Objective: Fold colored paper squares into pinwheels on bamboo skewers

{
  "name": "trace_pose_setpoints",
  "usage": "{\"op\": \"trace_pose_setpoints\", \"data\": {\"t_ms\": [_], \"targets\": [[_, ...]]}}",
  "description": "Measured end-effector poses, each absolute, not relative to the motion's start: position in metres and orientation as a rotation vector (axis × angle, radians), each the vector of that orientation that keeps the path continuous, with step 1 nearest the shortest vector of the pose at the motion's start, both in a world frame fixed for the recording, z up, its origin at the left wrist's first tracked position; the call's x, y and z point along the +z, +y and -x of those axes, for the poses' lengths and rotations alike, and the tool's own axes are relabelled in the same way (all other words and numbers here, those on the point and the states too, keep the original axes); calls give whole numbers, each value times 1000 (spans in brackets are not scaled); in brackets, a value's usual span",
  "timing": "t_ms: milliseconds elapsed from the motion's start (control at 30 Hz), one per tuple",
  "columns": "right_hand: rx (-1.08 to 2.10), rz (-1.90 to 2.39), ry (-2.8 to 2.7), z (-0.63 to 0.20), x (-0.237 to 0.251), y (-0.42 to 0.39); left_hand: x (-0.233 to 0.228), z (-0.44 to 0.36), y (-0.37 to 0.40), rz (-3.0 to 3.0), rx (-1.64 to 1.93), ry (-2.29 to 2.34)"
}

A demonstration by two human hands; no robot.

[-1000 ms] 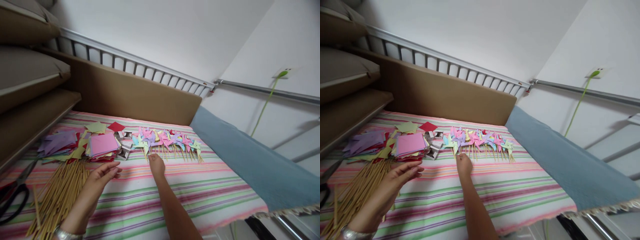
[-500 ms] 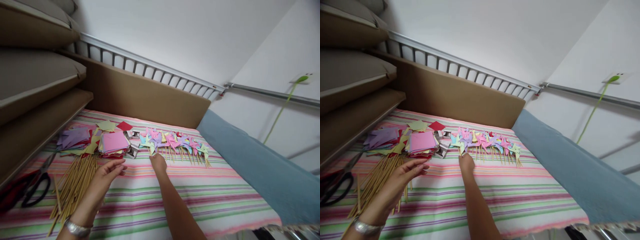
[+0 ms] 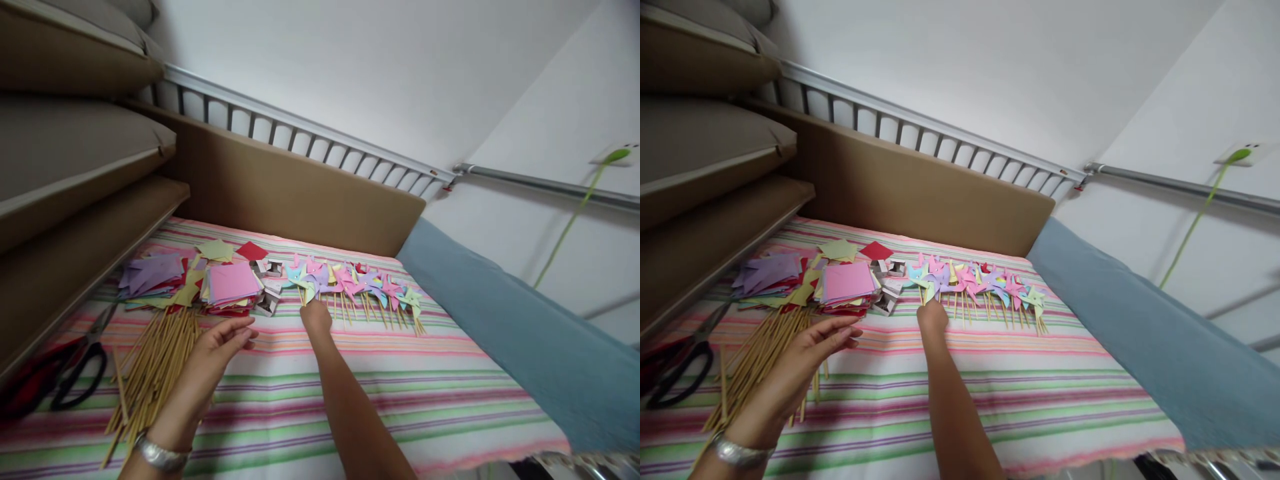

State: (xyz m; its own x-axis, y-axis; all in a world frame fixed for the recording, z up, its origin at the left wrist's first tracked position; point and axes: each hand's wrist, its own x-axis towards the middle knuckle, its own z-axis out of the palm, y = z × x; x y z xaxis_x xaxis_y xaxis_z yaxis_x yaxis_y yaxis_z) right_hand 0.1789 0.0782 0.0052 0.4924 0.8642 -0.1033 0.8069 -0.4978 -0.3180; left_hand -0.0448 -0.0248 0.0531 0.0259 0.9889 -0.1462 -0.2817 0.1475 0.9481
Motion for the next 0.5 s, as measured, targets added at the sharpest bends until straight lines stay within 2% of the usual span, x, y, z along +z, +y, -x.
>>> {"op": "trace_pose_setpoints", "data": {"t_ms": [500], "targets": [[397,2490,-1390,-181,4,91,44,43,-19,-920,1177,1044]]}}
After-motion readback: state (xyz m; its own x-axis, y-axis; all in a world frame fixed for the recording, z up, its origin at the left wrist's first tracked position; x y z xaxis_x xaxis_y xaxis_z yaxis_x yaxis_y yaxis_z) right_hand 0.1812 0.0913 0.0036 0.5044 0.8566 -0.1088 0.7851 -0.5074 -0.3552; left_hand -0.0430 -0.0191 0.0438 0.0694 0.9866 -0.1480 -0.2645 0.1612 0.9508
